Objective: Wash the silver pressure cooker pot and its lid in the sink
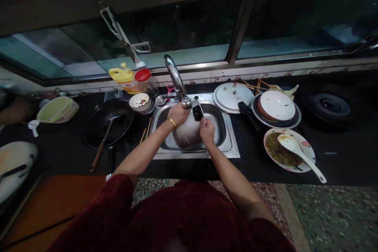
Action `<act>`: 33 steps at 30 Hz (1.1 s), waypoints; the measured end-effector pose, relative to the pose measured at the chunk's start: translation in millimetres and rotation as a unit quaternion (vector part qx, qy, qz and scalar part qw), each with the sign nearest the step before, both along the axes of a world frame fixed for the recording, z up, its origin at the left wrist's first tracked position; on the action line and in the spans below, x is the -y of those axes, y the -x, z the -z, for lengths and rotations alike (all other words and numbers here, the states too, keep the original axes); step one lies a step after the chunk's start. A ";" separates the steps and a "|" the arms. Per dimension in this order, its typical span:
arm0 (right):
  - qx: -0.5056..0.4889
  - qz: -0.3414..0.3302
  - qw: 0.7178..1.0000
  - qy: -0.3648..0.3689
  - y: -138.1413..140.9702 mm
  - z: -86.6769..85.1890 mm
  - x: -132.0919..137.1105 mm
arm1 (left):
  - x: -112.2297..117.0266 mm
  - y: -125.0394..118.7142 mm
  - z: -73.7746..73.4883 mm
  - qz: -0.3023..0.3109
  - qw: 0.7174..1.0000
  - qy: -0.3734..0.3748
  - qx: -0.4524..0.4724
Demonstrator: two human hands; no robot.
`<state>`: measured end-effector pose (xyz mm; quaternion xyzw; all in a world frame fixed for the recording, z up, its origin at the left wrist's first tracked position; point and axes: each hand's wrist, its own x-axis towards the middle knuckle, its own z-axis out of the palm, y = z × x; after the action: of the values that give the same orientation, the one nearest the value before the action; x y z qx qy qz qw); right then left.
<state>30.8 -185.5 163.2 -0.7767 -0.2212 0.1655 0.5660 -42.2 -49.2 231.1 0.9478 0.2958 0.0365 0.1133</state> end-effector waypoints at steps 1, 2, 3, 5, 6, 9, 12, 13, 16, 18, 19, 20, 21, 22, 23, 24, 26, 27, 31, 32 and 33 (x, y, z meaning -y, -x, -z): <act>-0.001 0.005 1.000 -0.002 -5.1 0.0 -1.7 | 19.1 6.1 5.2 0.013 0.999 -0.032 0.023; -0.002 0.011 1.000 -0.003 -9.7 -0.1 -3.3 | 39.1 14.2 11.5 0.029 0.997 -0.059 0.043; -0.002 0.017 1.000 -0.003 -13.6 -0.3 -4.8 | 57.1 23.3 18.4 0.046 0.994 -0.079 0.056; -0.001 0.025 1.000 -0.006 -18.1 -0.5 -6.7 | 75.9 38.4 30.3 0.068 0.990 -0.098 0.073; -0.003 0.028 1.000 -0.006 -18.7 -0.6 -7.2 | 73.7 41.6 34.0 0.067 0.990 -0.098 0.080; -0.004 0.029 1.000 -0.006 -16.6 -0.7 -8.2 | 30.2 29.7 33.2 -0.010 0.991 -0.064 0.118; -0.002 0.043 0.999 -0.011 -16.8 -0.9 -9.9 | -8.9 7.6 25.9 -0.097 0.986 0.013 0.138; -0.003 0.051 0.999 -0.012 -18.4 -1.0 -10.5 | -8.3 4.5 25.4 -0.102 0.984 0.020 0.142; -0.010 0.064 0.998 -0.006 -25.1 -1.7 -10.9 | 29.8 10.3 29.9 -0.052 0.985 -0.050 0.157; -0.014 0.059 0.998 -0.006 -27.0 -2.2 -10.0 | 56.4 14.6 31.0 -0.006 0.987 -0.084 0.136; -0.016 0.052 0.999 -0.008 -26.5 -2.5 -9.6 | 61.4 13.1 29.0 0.007 0.988 -0.091 0.122; -0.018 0.046 0.999 -0.011 -25.2 -2.8 -9.4 | 59.7 8.6 25.2 0.008 0.990 -0.091 0.112; -0.020 0.041 0.999 -0.014 -23.3 -3.1 -9.6 | 52.6 1.9 20.4 -0.002 0.991 -0.087 0.104; -0.022 0.038 0.999 -0.015 -21.5 -3.4 -10.3 | 42.5 -5.5 15.4 -0.017 0.992 -0.079 0.098; -0.024 0.037 0.999 -0.015 -19.9 -3.6 -11.2 | 32.7 -11.7 11.7 -0.037 0.992 -0.069 0.094; -0.027 0.038 0.999 -0.014 -19.1 -3.8 -12.4 | 26.3 -15.1 10.3 -0.056 0.992 -0.065 0.093; -0.031 0.038 0.999 -0.014 -19.7 -3.4 -14.4 | 30.8 -9.6 16.6 -0.077 0.989 -0.079 0.096; -0.033 0.035 0.999 -0.015 -20.6 -2.9 -14.9 | 41.2 -1.3 23.8 -0.072 0.987 -0.101 0.103; -0.032 0.022 0.999 -0.021 -20.3 0.4 -12.2 | 75.5 30.6 46.5 -0.015 0.984 -0.141 0.109; -0.027 0.020 0.999 -0.021 -18.4 1.1 -10.8 | 69.5 30.0 44.0 -0.021 0.984 -0.138 0.110; -0.018 0.019 0.999 -0.020 -16.2 1.4 -9.6 | 56.9 24.9 37.9 -0.036 0.985 -0.126 0.109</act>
<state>46.9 -175.9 161.8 -0.7661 -0.1991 0.1645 0.5885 -67.1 -106.1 193.2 0.9334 0.3089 0.1811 0.0229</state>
